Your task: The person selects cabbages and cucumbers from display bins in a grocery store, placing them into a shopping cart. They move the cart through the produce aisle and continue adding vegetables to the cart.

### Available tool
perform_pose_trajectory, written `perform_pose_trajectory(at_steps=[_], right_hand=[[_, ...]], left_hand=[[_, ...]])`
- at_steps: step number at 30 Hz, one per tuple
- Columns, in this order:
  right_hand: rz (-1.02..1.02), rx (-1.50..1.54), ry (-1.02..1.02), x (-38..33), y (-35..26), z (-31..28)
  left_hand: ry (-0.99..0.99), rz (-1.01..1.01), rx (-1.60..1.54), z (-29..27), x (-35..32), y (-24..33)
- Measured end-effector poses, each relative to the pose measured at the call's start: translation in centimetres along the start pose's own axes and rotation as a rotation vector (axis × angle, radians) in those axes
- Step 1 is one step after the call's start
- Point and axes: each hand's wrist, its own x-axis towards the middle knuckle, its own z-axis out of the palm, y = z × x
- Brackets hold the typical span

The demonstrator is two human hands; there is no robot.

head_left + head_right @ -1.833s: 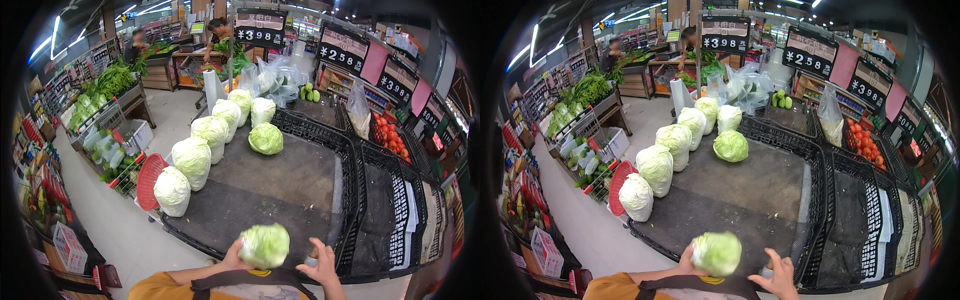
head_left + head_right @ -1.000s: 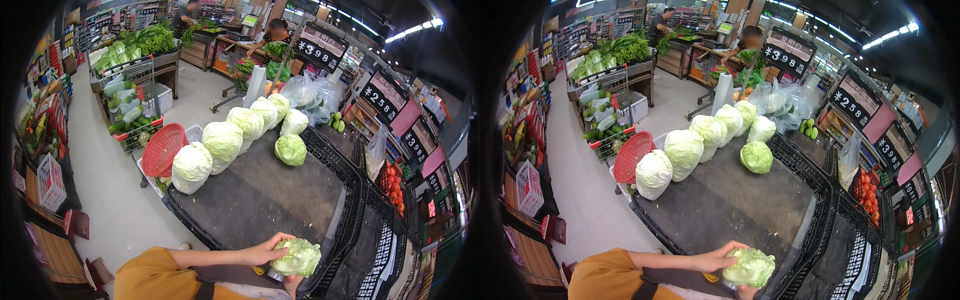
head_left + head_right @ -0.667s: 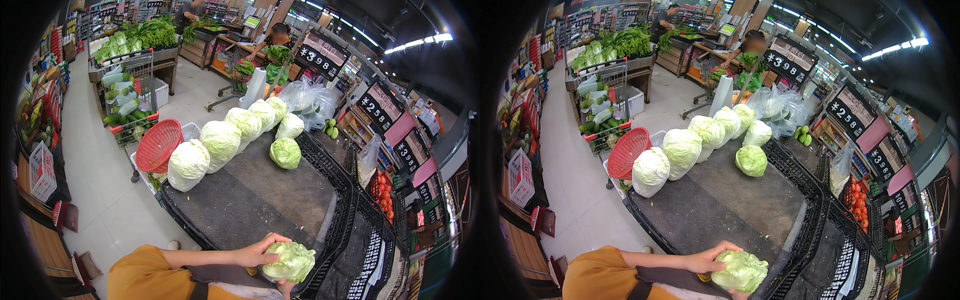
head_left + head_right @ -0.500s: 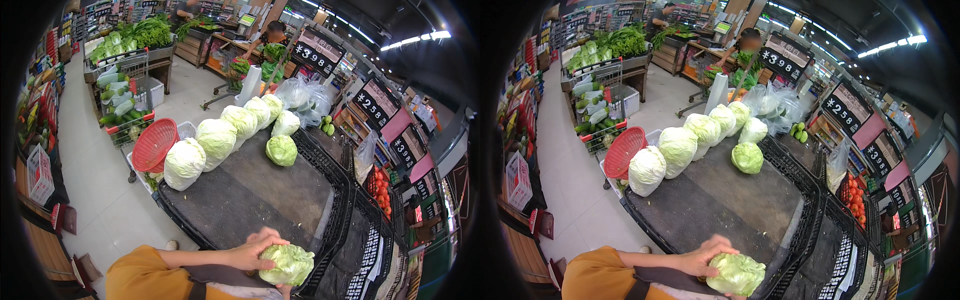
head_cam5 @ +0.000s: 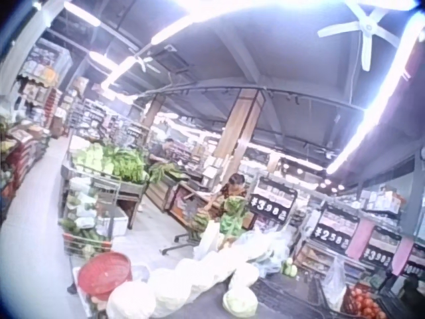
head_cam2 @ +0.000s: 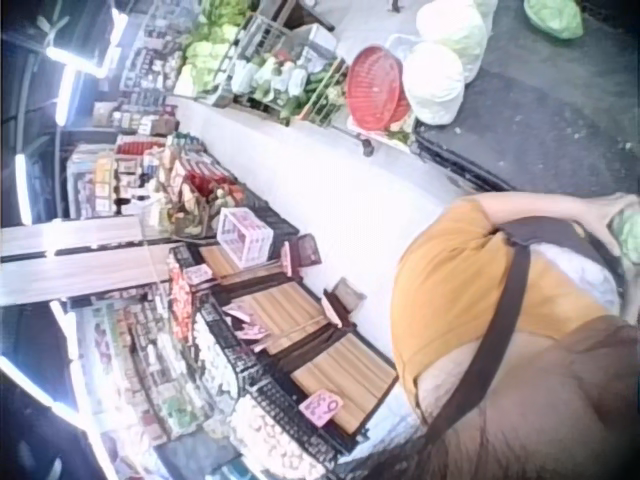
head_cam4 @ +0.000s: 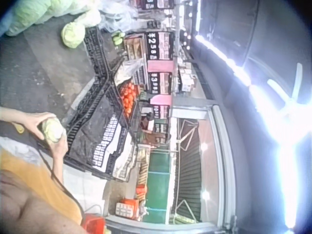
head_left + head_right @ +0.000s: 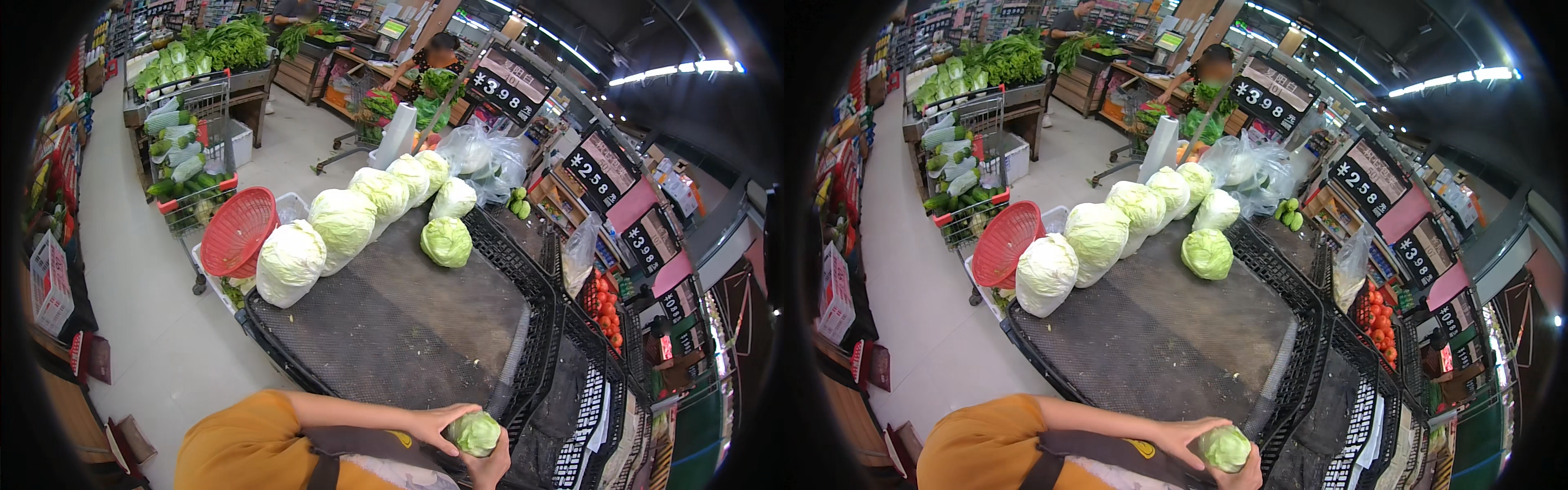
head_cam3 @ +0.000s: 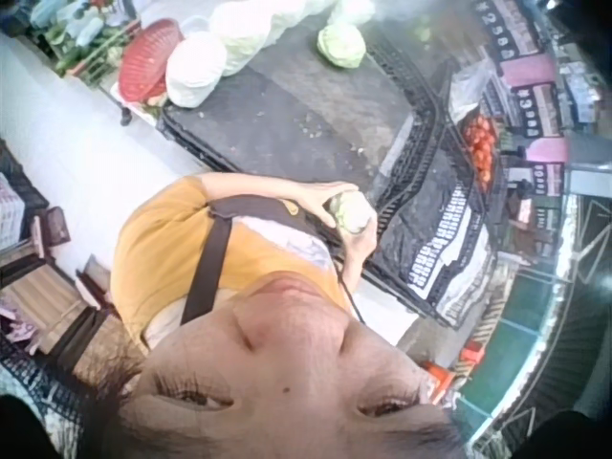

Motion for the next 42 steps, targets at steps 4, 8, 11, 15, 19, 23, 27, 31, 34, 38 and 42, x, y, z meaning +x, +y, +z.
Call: perform_pose_trajectory(at_steps=[4, 8, 11, 15, 19, 23, 27, 31, 34, 38, 42], right_hand=[[0.257, -0.260, -0.051, -4.1, 5.3, 0.1], [0.365, -0.191, -0.063, -3.8, 4.0, -1.4], [0.370, -0.086, -0.085, -4.9, 4.3, -2.3], [0.308, -0.189, -0.076, -5.4, 4.8, -2.8], [0.379, -0.174, -0.220, -4.2, 3.9, -2.9], [0.459, -0.136, -0.385, -1.9, 3.1, -3.7], [0.359, -0.251, -0.348, -0.1, 1.7, -7.8], [0.335, -0.143, 0.214, 2.3, 0.2, -11.4], [0.181, 0.157, 0.483, 5.0, -2.8, -10.1], [0.010, 0.384, 0.470, 8.6, -7.1, -5.2], [0.000, 0.531, 0.359, 10.8, -9.6, -1.8]], left_hand=[[-0.167, -0.050, -0.042, 2.6, 1.4, -4.6], [-0.161, 0.035, -0.053, 4.3, 2.4, -6.3], [-0.192, 0.018, -0.081, 5.7, 2.0, -6.3], [-0.235, -0.111, -0.065, 4.4, 2.8, -3.3], [-0.212, -0.081, -0.093, 5.4, 2.1, -5.3], [-0.223, -0.154, -0.102, 7.0, 2.2, -9.4], [-0.281, -0.152, -0.061, 6.2, 2.3, -8.9], [-0.305, -0.179, -0.054, 5.7, 2.4, -7.6], [-0.311, -0.198, -0.070, 4.5, 2.6, -5.7], [-0.288, -0.187, -0.021, 3.5, 2.1, -4.5], [-0.151, -0.180, -0.015, 1.2, 0.9, -2.7]])
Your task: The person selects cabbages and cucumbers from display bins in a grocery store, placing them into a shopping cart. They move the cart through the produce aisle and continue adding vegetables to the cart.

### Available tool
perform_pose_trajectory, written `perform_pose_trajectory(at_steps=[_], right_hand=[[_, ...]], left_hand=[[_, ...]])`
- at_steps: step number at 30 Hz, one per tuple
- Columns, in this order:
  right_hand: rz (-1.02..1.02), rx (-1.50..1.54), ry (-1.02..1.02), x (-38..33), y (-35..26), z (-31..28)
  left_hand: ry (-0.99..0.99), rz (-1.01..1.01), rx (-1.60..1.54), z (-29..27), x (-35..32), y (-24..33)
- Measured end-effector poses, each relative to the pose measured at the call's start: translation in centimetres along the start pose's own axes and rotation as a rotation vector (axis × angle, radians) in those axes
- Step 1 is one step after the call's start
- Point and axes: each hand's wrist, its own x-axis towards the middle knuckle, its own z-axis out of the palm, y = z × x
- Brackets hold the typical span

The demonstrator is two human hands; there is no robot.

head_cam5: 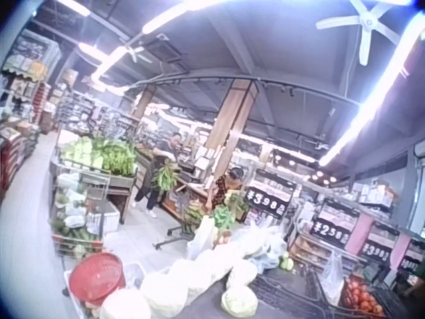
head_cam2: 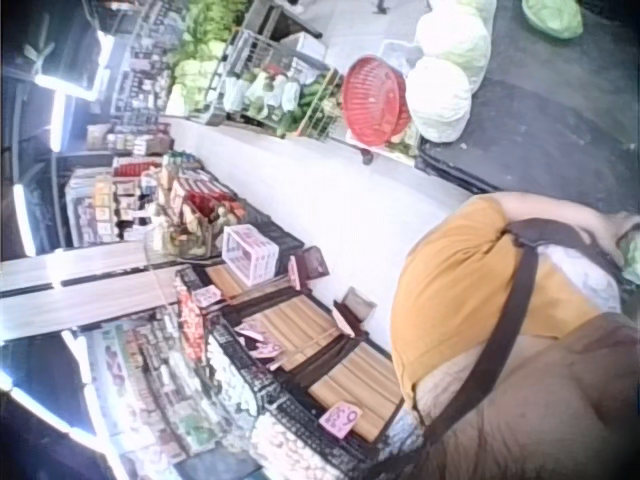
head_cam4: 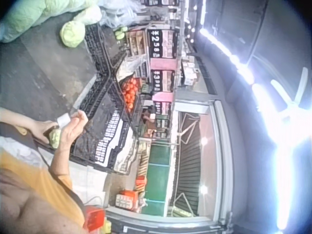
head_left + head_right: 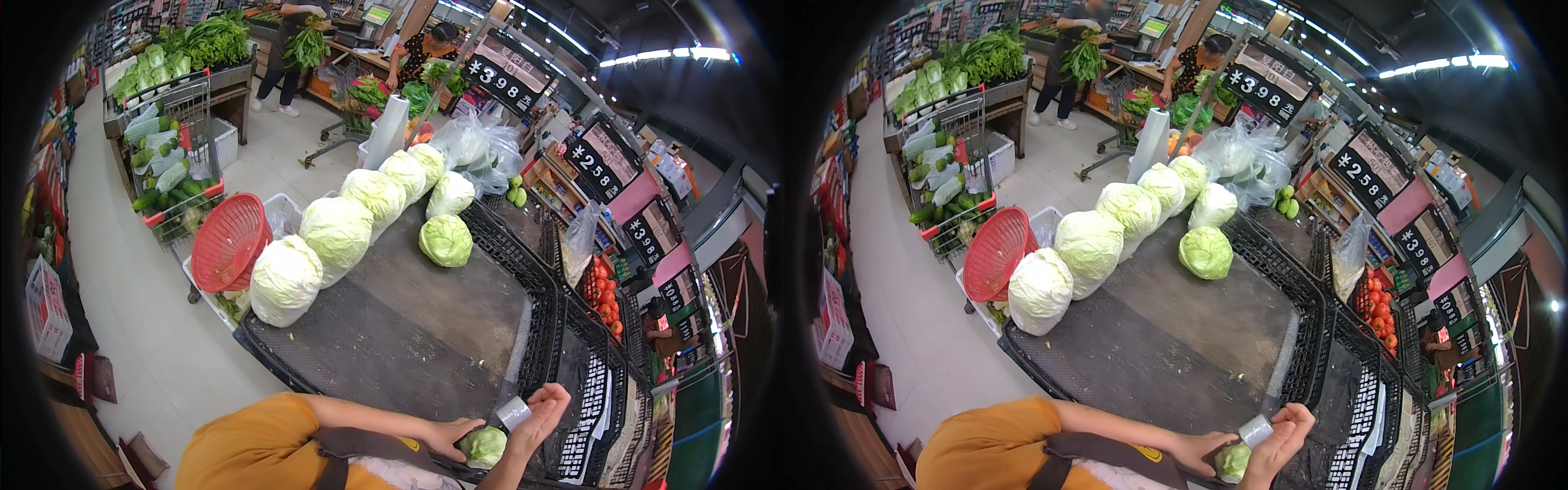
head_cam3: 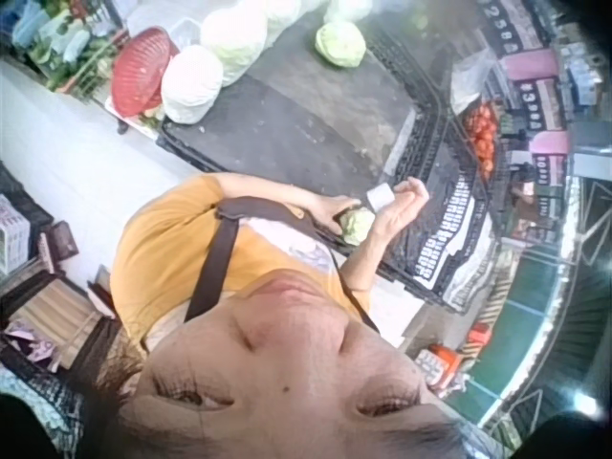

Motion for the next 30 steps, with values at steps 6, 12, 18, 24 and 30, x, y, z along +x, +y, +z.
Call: perform_pose_trajectory(at_steps=[6, 12, 18, 24, 30], right_hand=[[-0.068, -0.227, -0.069, 1.0, -0.9, 5.1], [0.021, 0.069, -0.347, 2.1, -0.7, 12.2], [-0.047, 0.022, -0.705, 3.4, -1.2, 13.2], [-0.331, -0.399, -0.795, 4.0, -0.7, 12.4], [-0.325, -0.318, -0.843, 4.0, 0.5, 12.4]], left_hand=[[0.693, 0.157, -0.623, -7.8, -3.8, 5.8], [0.674, 0.121, -0.871, -10.8, -5.8, 8.3], [0.777, -0.020, -0.891, -14.2, -7.3, 6.6], [0.826, -0.041, -1.017, -16.0, -7.8, 6.4], [0.932, 0.136, -0.685, -16.5, -7.3, 5.1]])
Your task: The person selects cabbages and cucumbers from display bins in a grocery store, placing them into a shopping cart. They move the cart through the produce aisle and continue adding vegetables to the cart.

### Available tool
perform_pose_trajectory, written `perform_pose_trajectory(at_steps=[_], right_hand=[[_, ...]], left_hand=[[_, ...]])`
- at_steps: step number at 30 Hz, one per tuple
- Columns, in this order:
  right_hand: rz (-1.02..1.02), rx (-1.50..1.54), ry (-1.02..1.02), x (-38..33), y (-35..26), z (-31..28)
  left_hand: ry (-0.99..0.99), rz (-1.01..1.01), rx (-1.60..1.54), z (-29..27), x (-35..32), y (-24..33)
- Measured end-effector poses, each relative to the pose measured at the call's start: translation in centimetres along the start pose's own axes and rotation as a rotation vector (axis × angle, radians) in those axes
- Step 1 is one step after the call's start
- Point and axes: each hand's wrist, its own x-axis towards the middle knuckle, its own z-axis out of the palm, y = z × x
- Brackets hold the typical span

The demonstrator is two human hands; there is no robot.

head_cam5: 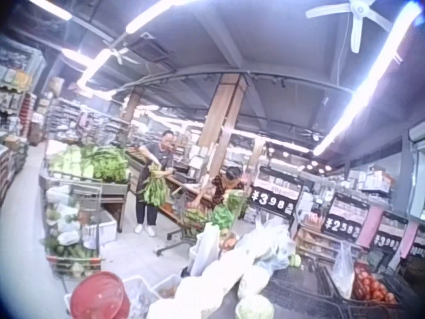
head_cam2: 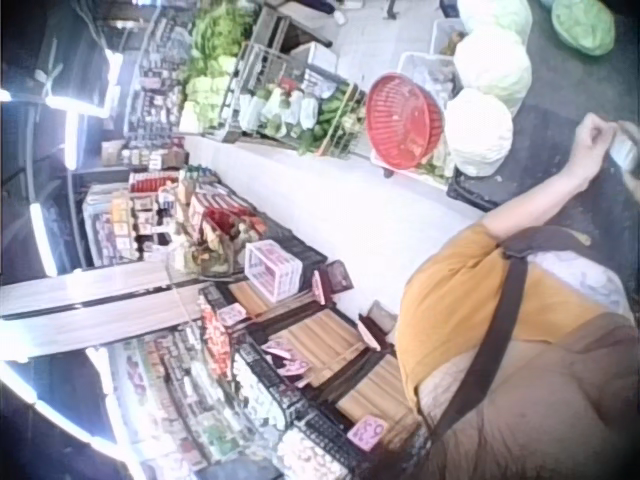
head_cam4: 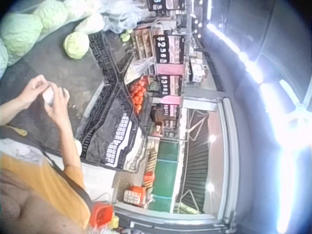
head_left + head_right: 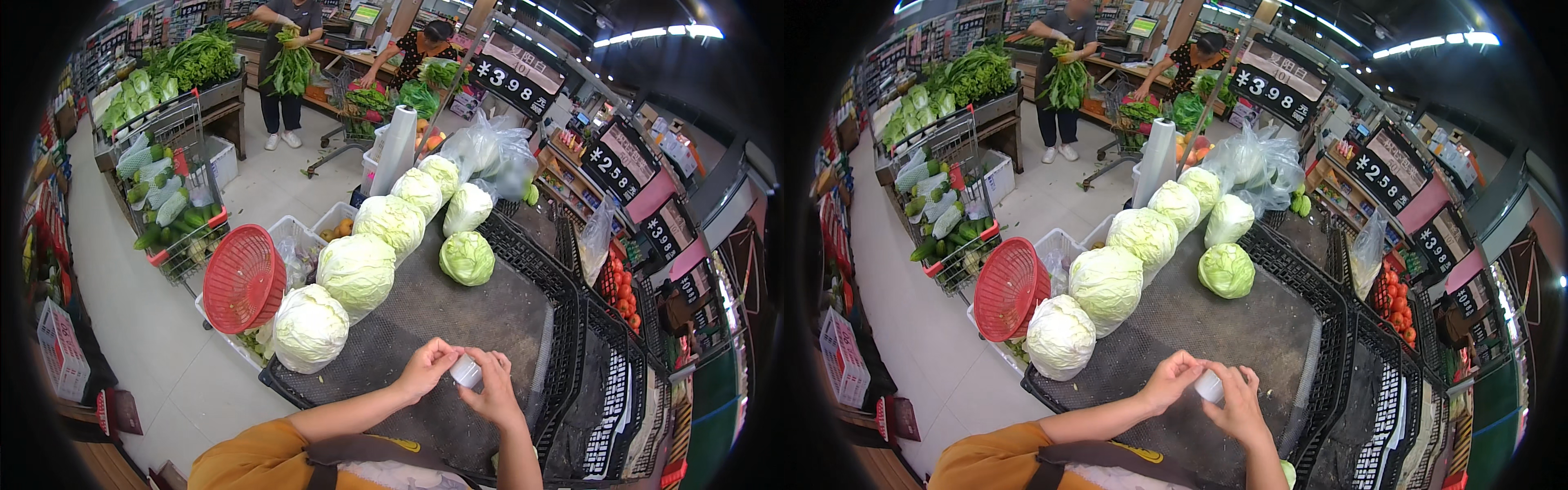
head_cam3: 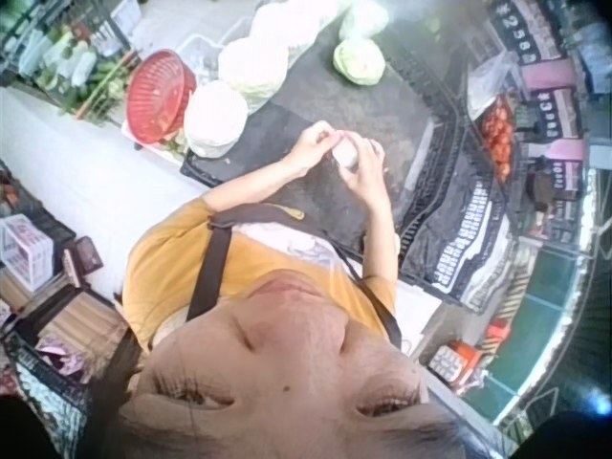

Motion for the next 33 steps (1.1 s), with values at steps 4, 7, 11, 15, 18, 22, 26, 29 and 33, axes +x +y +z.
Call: perform_pose_trajectory(at_steps=[4, 7, 11, 15, 18, 22, 26, 29, 33], right_hand=[[0.061, -0.042, 0.026, 0.6, -0.1, -0.6], [0.183, -0.026, 0.020, 0.6, 0.0, -1.2], [0.299, 0.208, -0.051, -0.5, 1.2, -1.9], [0.445, 0.750, -0.142, -2.4, 3.7, -0.7], [0.554, 0.962, -0.182, -2.6, 6.5, 0.8], [0.667, 1.063, -0.092, -1.9, 10.8, 0.5], [0.546, 0.862, 0.088, 3.0, 13.7, -2.1], [0.574, 0.987, 0.167, 5.9, 15.5, -2.6], [0.745, 1.228, 0.328, 8.3, 15.2, 3.6]], left_hand=[[0.022, 0.221, 0.208, 0.0, 0.4, 0.7], [0.062, 0.337, 0.407, 0.5, 0.6, 2.1], [0.044, 0.304, 0.493, 0.0, 1.3, 2.1], [0.063, 0.267, 0.636, -1.4, 2.7, 1.1], [0.118, 0.239, 0.763, -3.6, 4.0, -0.8], [0.160, 0.344, 0.861, -3.6, 7.7, 0.6], [0.197, 0.557, 0.898, -2.5, 14.1, 2.0], [0.209, 0.673, 0.990, -1.2, 19.0, 3.7], [0.041, 0.683, 1.003, -1.3, 26.9, 4.4]])
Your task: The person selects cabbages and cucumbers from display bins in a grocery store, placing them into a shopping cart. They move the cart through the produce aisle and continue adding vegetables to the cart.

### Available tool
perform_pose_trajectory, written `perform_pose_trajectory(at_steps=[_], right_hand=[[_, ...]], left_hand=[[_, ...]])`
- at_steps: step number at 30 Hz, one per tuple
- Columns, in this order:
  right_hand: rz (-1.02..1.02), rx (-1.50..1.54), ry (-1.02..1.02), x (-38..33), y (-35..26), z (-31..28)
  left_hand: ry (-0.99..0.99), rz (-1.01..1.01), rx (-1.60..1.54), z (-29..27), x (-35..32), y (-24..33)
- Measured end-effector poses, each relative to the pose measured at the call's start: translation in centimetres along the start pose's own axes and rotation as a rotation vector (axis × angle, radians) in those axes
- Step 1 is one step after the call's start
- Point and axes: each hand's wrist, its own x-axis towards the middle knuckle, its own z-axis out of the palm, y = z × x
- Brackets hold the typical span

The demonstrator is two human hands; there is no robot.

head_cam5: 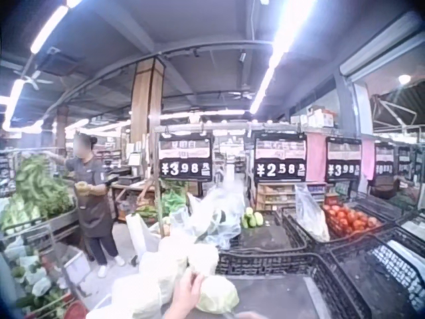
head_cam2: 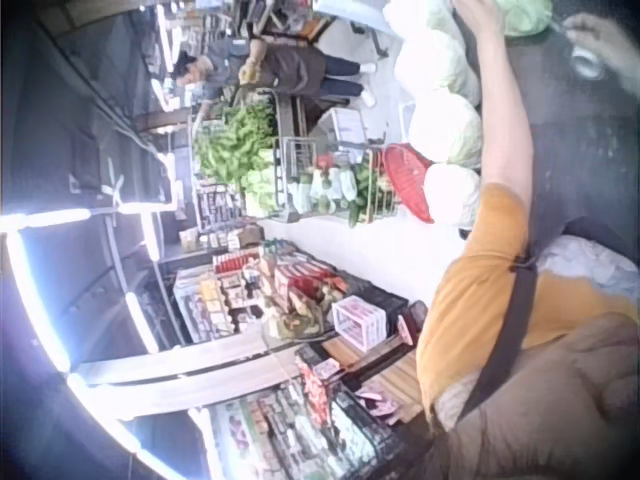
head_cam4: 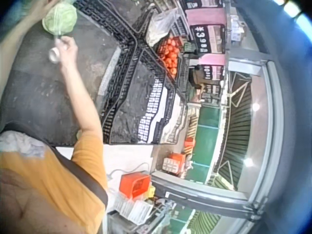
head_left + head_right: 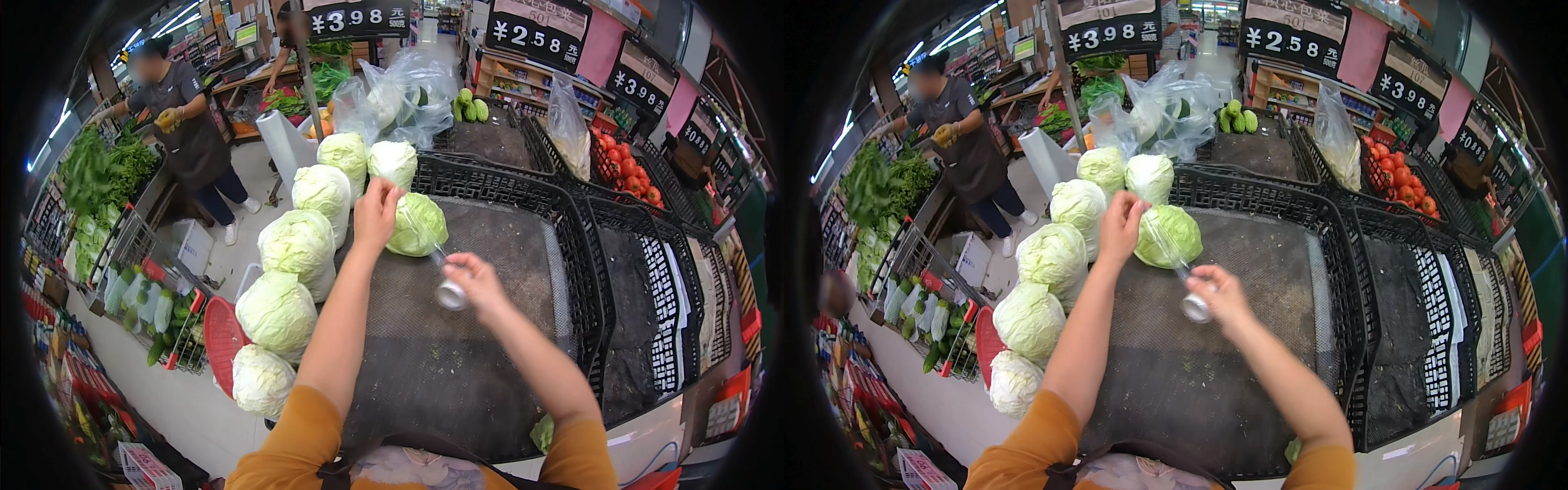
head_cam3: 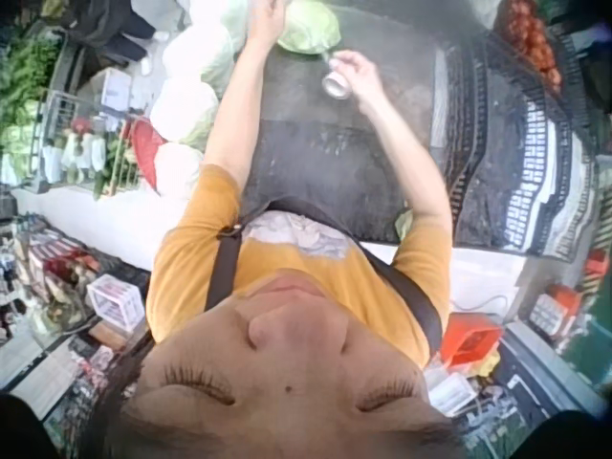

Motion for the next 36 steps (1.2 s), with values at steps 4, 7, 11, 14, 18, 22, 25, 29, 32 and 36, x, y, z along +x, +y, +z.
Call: perform_pose_trajectory(at_steps=[4, 7, 11, 14, 18, 22, 25, 29, 32, 36], right_hand=[[0.026, 0.314, 0.085, 1.8, 4.5, 5.6], [0.047, 0.399, 0.134, 3.2, 4.4, 7.8], [0.076, 0.414, 0.177, 4.4, 5.5, 8.6], [0.199, 0.490, 0.138, 7.7, 7.9, 6.6], [0.226, 0.567, 0.097, 8.9, 8.8, 5.1], [0.208, 0.634, 0.077, 8.7, 7.5, 5.7], [0.159, 0.538, 0.052, 8.7, 7.9, 5.5], [-0.050, 0.296, 0.038, 6.0, 6.0, 4.8], [-0.161, 0.093, -0.017, 1.9, 0.6, 3.1], [-0.257, -0.177, -0.103, -5.5, -5.5, 1.3]], left_hand=[[-0.223, 0.022, 0.128, 1.6, 4.0, -1.9], [-0.282, -0.045, 0.168, 2.3, 4.8, -4.8], [-0.326, -0.351, 0.047, 2.3, 3.6, -9.2], [-0.220, -0.392, 0.099, 3.1, 3.2, -11.2], [-0.197, -0.740, 0.402, 2.7, 2.9, -9.6], [-0.293, -1.121, -0.097, 0.7, 1.2, -8.3], [-0.335, -1.108, -0.327, -0.8, -0.4, -5.7], [-0.093, -1.037, -0.638, -2.1, -3.3, -3.5], [-0.060, -0.971, -0.838, -3.2, -5.0, 1.6], [-0.232, -0.798, -1.283, -4.0, -8.6, 7.4]])
